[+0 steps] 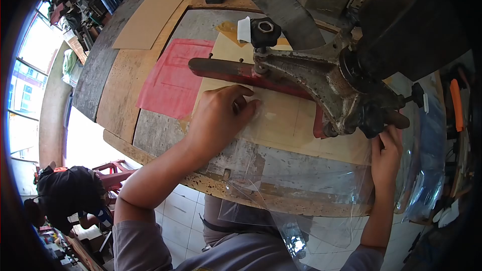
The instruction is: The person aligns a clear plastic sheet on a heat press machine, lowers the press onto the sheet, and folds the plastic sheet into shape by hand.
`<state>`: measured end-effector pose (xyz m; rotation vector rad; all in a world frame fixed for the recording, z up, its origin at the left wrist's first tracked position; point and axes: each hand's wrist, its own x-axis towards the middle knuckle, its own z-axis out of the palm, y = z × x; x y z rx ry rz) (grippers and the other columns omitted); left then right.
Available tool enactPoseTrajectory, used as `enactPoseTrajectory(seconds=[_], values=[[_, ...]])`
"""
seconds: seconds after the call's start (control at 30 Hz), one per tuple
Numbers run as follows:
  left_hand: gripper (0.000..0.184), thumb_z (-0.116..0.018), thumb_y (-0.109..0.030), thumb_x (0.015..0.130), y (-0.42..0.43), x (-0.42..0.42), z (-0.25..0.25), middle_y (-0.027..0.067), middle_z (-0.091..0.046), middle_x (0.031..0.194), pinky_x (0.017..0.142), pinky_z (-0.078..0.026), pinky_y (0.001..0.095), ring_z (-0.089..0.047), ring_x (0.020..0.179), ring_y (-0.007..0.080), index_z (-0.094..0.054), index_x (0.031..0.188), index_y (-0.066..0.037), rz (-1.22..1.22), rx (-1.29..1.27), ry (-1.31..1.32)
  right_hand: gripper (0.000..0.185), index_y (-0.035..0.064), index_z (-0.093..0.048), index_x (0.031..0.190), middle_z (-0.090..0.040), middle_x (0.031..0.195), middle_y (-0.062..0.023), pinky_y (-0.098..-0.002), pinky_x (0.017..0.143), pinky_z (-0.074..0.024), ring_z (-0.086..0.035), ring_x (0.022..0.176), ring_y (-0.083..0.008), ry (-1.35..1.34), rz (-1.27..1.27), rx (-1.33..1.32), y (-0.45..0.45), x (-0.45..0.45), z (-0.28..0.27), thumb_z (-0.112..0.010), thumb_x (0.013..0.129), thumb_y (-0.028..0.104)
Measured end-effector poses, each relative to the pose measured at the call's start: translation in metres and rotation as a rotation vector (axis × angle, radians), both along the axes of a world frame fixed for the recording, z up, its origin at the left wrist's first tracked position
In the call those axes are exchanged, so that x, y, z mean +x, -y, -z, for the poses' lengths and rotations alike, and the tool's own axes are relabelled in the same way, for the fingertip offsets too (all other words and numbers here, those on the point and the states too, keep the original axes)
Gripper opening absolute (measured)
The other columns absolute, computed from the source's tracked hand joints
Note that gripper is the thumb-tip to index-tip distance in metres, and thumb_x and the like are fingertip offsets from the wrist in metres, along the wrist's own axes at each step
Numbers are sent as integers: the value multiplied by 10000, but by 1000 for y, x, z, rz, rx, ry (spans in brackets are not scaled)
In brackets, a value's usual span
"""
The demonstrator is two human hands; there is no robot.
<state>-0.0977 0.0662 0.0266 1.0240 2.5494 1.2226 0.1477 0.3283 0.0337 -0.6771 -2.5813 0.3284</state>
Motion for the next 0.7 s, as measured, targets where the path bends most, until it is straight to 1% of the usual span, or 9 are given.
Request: enactPoseTrajectory(seconds=[0.07, 0.17, 0.27, 0.37, 0.47, 0.57, 0.7], values=[[258, -768, -176, 872, 0, 1, -1, 109, -709, 747, 604, -534, 306, -666, 606, 152, -731, 1055, 1, 5, -7, 0, 219, -13, -716, 1139, -649, 1018, -145, -355, 799, -515, -664, 918, -291, -11, -14, -7, -1, 1, 0, -644, 932, -15], [272, -759, -165, 876, 0, 1, 2, 125, -712, 797, 614, -540, 318, -672, 619, 171, -732, 1089, 1, 41, 48, -25, 227, -13, -714, 1144, -649, 1022, -143, -355, 795, -515, -663, 913, -290, 18, 9, -24, -1, 3, 0, -638, 930, -23], [283, -751, -152, 878, 1, -1, 4, 135, -706, 838, 624, -541, 325, -669, 627, 182, -732, 1117, 0, 72, 9, -91, 233, -12, -711, 1149, -652, 1045, -147, -358, 806, -517, -666, 935, -293, 31, 20, -67, -2, 4, 1, -634, 930, -27], [281, -747, -144, 879, 1, -1, 5, 134, -695, 836, 628, -540, 328, -660, 626, 191, -733, 1123, -5, 73, 3, -84, 239, -9, -710, 1156, -659, 1069, -146, -364, 823, -514, -666, 959, -300, 58, 43, -103, -1, 4, -2, -633, 930, -27], [276, -742, -139, 883, 1, 0, 5, 133, -694, 843, 631, -540, 329, -655, 624, 193, -732, 1124, -5, 74, -18, -49, 232, -5, -712, 1156, -666, 1079, -144, -366, 833, -510, -665, 970, -305, 19, -1, -74, -2, 4, 1, -636, 937, -16], [273, -738, -134, 885, 1, -1, 5, 127, -689, 835, 628, -539, 329, -654, 622, 192, -731, 1127, -7, 85, -10, -69, 224, -3, -713, 1155, -670, 1078, -141, -367, 848, -510, -666, 977, -307, -44, -17, -74, 1, 0, 1, -639, 944, -6], [269, -735, -126, 886, 1, -2, 7, 122, -683, 827, 628, -539, 328, -655, 624, 188, -731, 1127, -6, 93, 0, -78, 214, -4, -716, 1147, -674, 1062, -137, -357, 842, -520, -674, 975, -297, -33, 2, -71, 1, 0, 1, -643, 946, 0]])
